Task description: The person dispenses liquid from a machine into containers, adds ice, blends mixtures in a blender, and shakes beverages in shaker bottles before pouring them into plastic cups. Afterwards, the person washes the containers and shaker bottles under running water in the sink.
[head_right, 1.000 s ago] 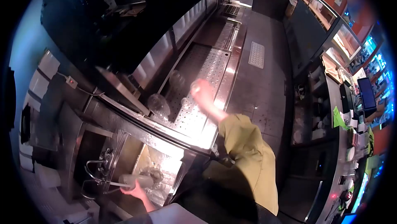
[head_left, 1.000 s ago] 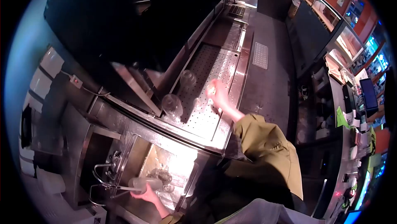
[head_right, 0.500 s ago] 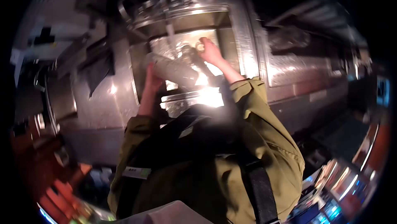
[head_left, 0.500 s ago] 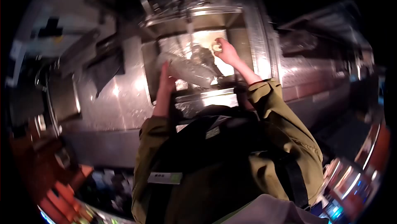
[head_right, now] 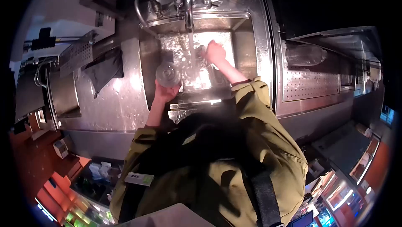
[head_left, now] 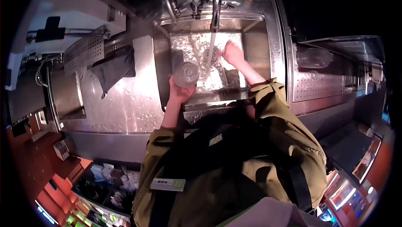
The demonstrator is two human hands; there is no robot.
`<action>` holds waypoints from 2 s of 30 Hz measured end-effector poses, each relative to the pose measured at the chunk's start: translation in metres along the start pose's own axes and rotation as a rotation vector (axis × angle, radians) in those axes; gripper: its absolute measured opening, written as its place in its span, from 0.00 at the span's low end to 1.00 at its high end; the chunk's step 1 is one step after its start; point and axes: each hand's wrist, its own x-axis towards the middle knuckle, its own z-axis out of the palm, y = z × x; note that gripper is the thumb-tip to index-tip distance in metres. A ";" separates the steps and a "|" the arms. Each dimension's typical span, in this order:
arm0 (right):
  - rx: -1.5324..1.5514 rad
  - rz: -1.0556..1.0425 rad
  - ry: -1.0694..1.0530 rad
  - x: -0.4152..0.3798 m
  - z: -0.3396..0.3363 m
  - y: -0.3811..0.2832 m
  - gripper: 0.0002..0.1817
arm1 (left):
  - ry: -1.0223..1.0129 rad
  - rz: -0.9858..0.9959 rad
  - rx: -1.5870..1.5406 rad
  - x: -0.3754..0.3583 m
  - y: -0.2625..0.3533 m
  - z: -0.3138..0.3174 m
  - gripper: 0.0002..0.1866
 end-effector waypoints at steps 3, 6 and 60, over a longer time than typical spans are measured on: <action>-0.078 -0.417 0.837 0.041 -0.053 0.014 0.29 | -0.069 -0.103 -0.093 0.006 -0.003 -0.013 0.35; 0.189 -0.451 0.601 0.083 -0.095 0.007 0.27 | 0.047 -0.024 -0.084 -0.004 -0.017 0.007 0.33; 0.417 -0.433 0.618 0.046 -0.082 0.010 0.40 | -0.284 0.524 3.247 0.181 -0.135 -0.021 0.18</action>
